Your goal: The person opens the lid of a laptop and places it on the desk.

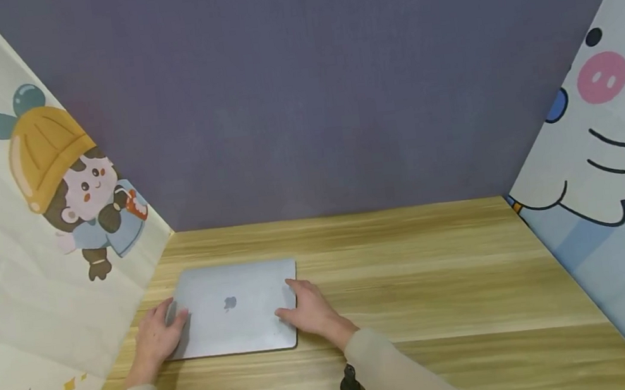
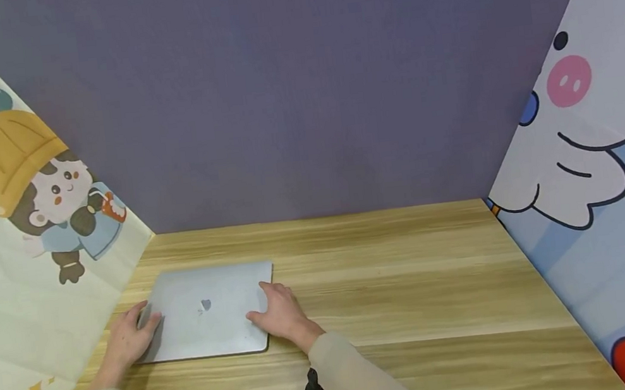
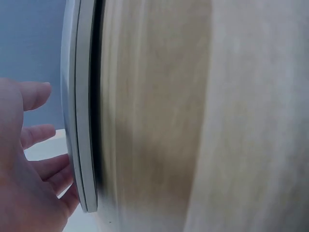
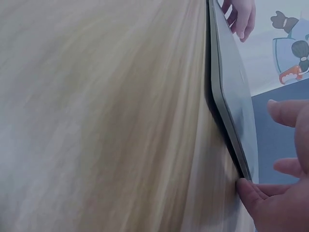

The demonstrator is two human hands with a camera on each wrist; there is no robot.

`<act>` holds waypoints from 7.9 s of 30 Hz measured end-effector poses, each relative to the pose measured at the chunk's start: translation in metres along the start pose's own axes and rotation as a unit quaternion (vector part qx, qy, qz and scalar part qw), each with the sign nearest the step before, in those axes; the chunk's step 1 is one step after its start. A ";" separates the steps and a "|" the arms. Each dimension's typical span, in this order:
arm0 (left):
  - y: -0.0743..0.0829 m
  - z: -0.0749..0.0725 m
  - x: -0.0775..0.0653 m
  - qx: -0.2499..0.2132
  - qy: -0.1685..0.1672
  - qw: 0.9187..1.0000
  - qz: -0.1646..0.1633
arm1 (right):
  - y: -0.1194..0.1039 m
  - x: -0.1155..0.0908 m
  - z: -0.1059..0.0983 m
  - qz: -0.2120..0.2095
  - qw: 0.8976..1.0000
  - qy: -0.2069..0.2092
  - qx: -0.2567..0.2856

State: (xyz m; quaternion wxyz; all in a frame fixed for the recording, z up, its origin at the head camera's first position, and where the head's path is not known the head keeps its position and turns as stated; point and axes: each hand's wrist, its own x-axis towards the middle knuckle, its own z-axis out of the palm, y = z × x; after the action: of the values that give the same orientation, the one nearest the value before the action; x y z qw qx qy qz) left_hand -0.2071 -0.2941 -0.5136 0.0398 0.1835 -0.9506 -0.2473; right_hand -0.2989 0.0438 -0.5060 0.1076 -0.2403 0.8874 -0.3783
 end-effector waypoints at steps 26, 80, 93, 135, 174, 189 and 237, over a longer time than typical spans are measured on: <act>0.008 0.004 0.009 -0.004 0.001 1.000 -0.001 | 0.000 0.007 0.005 0.039 0.999 0.015 0.030; 0.062 0.032 -0.026 -0.057 0.005 0.998 0.032 | 0.033 -0.026 -0.030 0.073 0.995 0.071 -0.021; 0.073 0.043 -0.032 -0.064 0.015 0.997 0.040 | 0.043 -0.037 -0.038 0.060 0.994 0.092 -0.026; 0.116 0.061 -0.049 -0.060 -0.010 0.996 0.069 | 0.073 -0.079 -0.063 0.104 0.988 0.114 -0.020; 0.147 0.087 -0.050 -0.064 -0.008 0.992 0.104 | 0.107 -0.093 -0.090 0.096 0.985 0.137 -0.047; 0.160 0.092 -0.053 -0.064 -0.017 0.991 0.114 | 0.113 -0.103 -0.100 0.105 0.984 0.132 -0.057; 0.154 0.082 -0.065 0.052 -0.086 0.968 0.228 | 0.114 -0.116 -0.107 0.077 0.986 0.090 -0.121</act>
State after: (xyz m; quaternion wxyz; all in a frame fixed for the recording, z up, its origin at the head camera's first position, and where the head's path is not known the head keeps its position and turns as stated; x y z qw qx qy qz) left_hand -0.2105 -0.1083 -0.5095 0.0032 -0.0582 -0.9788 -0.1965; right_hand -0.2782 0.2374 -0.5130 0.0263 -0.1475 0.9487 -0.2783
